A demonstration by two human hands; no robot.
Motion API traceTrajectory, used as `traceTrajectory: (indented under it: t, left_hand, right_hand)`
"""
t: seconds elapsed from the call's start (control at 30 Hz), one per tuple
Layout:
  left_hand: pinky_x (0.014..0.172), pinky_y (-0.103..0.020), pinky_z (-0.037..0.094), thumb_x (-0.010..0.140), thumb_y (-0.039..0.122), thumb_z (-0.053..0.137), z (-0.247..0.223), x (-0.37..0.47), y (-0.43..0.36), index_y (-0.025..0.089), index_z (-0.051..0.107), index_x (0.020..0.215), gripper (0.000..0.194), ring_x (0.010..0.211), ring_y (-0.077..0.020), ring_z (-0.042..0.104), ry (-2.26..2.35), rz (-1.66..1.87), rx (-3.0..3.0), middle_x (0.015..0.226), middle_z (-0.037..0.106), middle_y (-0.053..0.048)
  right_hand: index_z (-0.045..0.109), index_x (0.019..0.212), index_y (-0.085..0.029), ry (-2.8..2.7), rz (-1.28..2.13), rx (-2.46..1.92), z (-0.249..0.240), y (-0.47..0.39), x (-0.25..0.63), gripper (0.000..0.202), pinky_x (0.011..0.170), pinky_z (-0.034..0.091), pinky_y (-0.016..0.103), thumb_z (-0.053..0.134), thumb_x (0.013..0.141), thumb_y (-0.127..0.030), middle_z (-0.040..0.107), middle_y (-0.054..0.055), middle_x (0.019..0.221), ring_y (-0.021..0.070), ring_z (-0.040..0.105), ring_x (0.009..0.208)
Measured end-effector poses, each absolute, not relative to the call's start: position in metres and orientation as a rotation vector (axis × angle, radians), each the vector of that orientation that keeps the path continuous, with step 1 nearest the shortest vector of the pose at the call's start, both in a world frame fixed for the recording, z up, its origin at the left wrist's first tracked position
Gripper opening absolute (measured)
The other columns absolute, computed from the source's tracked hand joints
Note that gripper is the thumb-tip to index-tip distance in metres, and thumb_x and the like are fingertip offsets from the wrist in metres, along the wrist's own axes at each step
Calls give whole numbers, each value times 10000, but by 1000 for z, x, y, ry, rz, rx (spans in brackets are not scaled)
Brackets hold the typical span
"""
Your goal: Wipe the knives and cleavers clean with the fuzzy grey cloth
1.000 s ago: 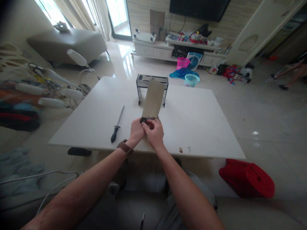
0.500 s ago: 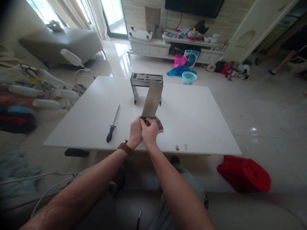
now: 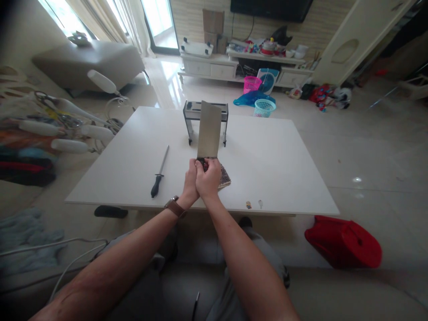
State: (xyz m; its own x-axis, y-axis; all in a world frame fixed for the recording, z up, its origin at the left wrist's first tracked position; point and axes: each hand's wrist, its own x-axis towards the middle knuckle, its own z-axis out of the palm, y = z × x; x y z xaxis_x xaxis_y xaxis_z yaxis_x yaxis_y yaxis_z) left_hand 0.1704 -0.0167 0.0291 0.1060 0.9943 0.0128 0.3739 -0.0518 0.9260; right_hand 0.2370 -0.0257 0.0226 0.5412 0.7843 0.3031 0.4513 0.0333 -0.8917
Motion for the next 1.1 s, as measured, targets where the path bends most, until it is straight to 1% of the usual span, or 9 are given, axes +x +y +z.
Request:
traceTrajectory:
  t: [0.2, 0.37, 0.43, 0.57, 0.63, 0.8, 0.93, 1.03, 1.1]
  left_hand:
    - [706, -298, 482, 886, 332, 729, 19, 170, -20, 248, 554, 1098, 287, 816, -232, 703, 1420, 905, 1479, 892, 750, -59]
    - [746, -286, 523, 602, 164, 865, 0, 173, -15, 204, 601, 1093, 558, 865, -215, 711, 1296, 844, 1253, 1003, 756, -83]
    - [730, -311, 542, 558, 114, 818, -4, 172, -8, 170, 640, 971, 453, 813, -226, 704, 1302, 760, 1105, 911, 743, -81]
    - [741, -392, 604, 607, 140, 664, 3, 159, 14, 153, 630, 780, 177, 714, -240, 698, 1105, 668, 654, 748, 700, -86]
    - [802, -460, 633, 624, 169, 631, 13, 146, 25, 155, 644, 835, 212, 772, -279, 731, 934, 662, 504, 784, 726, -112]
    - [963, -569, 612, 628, 197, 579, 36, 120, 41, 132, 670, 1019, 407, 982, -339, 756, 789, 846, 451, 967, 776, -156]
    - [1036, -578, 576, 664, 213, 561, 46, 114, 43, 116, 661, 1107, 464, 1082, -336, 739, 737, 949, 459, 1065, 781, -156]
    - [1044, -563, 571, 822, 373, 550, 50, 111, 43, 132, 674, 1118, 401, 1129, -338, 722, 699, 1011, 489, 1079, 782, -154]
    - [1033, -570, 571, 901, 570, 503, 51, 108, 45, 143, 684, 1101, 505, 1149, -352, 709, 686, 1044, 512, 1078, 780, -168]
  right_hand:
    - [634, 949, -204, -1083, 263, -1549, 33, -24, 242, 179, 870, 528, 364, 595, 961, -378, 605, 52, 950, 204, 602, 886]
    - [619, 996, -206, -1060, 198, -1501, 46, -23, 258, 182, 797, 569, 334, 590, 963, -383, 552, 44, 971, 181, 584, 859]
    - [605, 1020, -209, -1054, 181, -1478, 49, -24, 266, 203, 757, 590, 326, 580, 967, -403, 520, 47, 1008, 181, 577, 886]
    - [581, 1078, -215, -1065, 238, -1488, 48, -29, 279, 286, 627, 604, 321, 540, 983, -481, 470, 62, 1083, 194, 561, 910]
    - [586, 1070, -213, -1102, 243, -1533, 45, -34, 284, 287, 638, 605, 344, 548, 977, -482, 477, 71, 1070, 210, 555, 912]
    - [598, 1045, -209, -1223, 252, -1598, 32, -45, 288, 221, 875, 575, 459, 573, 959, -410, 522, 89, 1058, 244, 566, 958]
    - [594, 1006, -211, -1324, 314, -1601, 22, -47, 277, 179, 887, 555, 450, 589, 935, -376, 536, 87, 1042, 251, 572, 980]
    - [585, 960, -217, -1371, 395, -1593, 18, -44, 268, 167, 839, 565, 412, 589, 929, -381, 536, 77, 1030, 236, 589, 958]
    - [578, 959, -217, -1338, 513, -1555, 19, -40, 264, 199, 719, 577, 360, 592, 931, -413, 521, 65, 1048, 207, 610, 890]
